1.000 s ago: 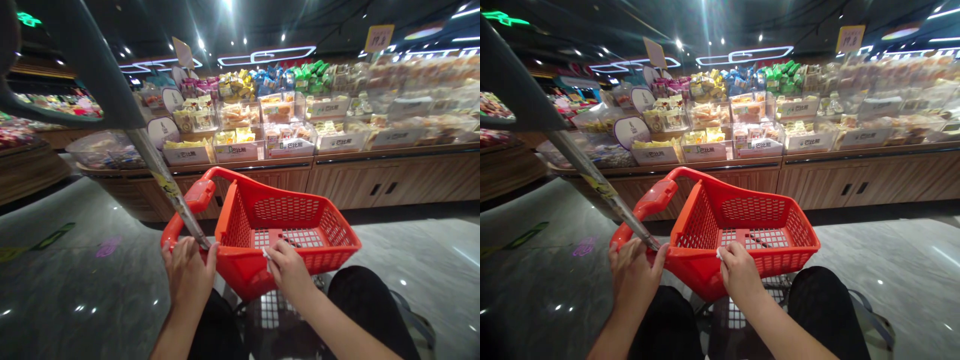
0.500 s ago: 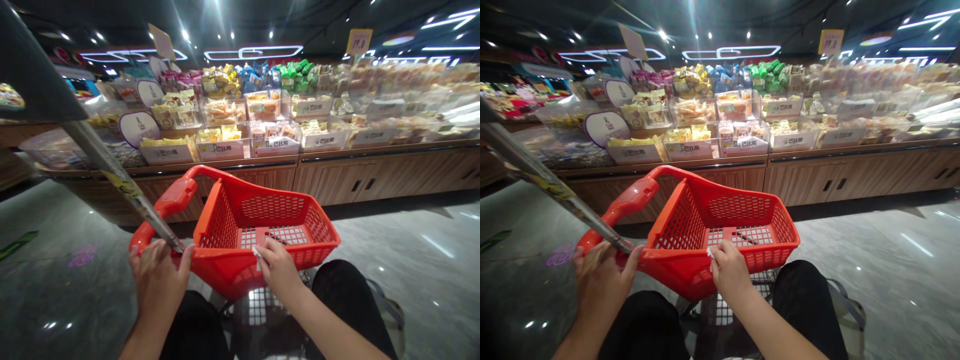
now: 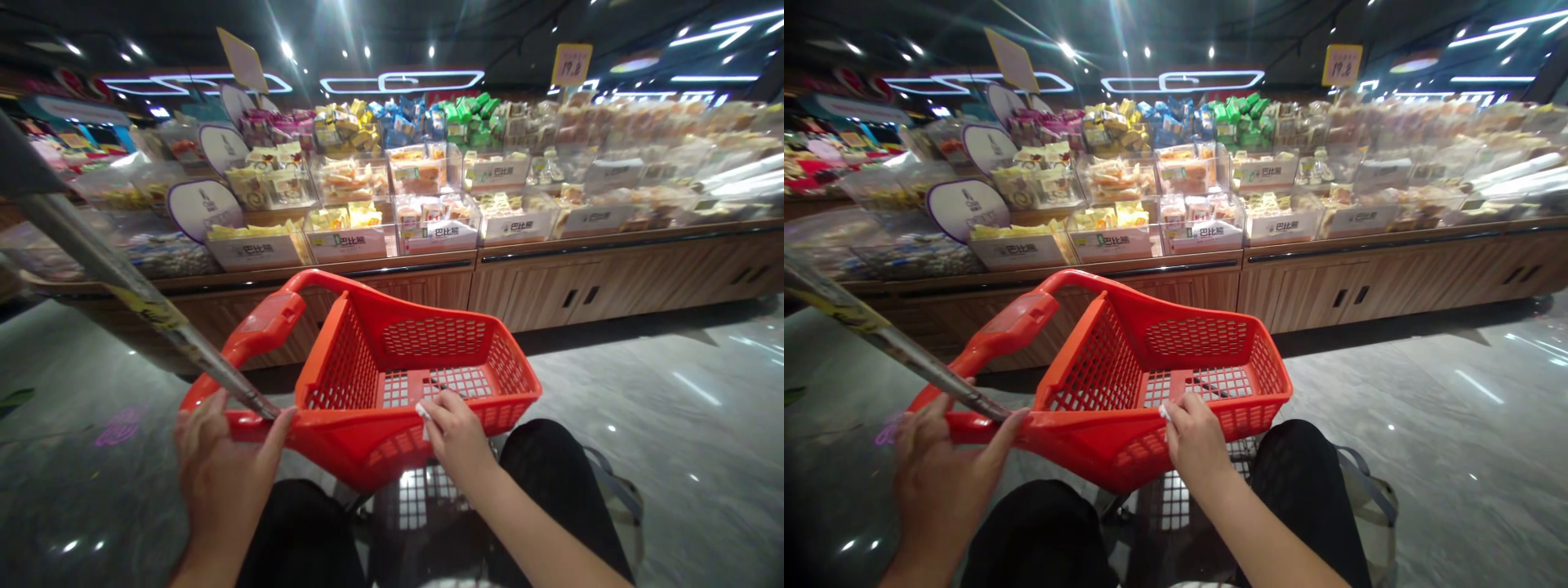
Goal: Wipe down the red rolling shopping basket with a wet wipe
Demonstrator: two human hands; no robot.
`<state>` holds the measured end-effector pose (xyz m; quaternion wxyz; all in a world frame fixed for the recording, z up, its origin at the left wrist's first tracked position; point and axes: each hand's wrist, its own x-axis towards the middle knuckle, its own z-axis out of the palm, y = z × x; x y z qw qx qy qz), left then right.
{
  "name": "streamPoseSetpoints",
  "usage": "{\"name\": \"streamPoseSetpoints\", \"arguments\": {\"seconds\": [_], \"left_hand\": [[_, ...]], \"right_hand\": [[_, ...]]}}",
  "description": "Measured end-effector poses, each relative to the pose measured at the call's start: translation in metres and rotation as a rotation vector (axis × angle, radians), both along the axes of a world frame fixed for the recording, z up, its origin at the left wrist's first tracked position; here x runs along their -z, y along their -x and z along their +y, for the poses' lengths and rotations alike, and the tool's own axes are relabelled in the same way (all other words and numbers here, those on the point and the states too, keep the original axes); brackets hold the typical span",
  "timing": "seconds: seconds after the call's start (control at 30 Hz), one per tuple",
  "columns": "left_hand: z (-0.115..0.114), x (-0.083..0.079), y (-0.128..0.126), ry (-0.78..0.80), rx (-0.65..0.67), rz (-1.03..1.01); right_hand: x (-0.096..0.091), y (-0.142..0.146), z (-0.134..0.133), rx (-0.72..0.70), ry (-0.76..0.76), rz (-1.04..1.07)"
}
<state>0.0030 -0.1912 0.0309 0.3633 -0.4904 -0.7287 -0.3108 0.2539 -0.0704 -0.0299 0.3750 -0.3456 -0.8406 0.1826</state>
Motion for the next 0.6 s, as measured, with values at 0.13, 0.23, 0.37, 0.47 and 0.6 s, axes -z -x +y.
{"name": "streamPoseSetpoints", "arguments": {"seconds": [0.13,0.23,0.37,0.47,0.6], "left_hand": [[-0.002,0.004,-0.017,-0.166,0.210,0.205],[0.012,0.004,-0.034,0.128,0.451,0.312],[0.036,0.004,-0.046,0.349,0.446,0.304],[0.042,0.004,-0.047,0.390,0.415,0.301],[0.040,0.006,-0.043,0.414,0.400,0.255]], "right_hand": [[0.005,-0.017,0.005,0.045,0.014,0.004],[0.003,-0.009,0.003,0.055,0.007,-0.008],[-0.003,0.015,-0.005,0.034,-0.014,-0.015],[-0.009,0.036,-0.013,-0.029,-0.038,-0.015],[-0.011,0.045,-0.018,-0.072,-0.062,-0.006]]}}
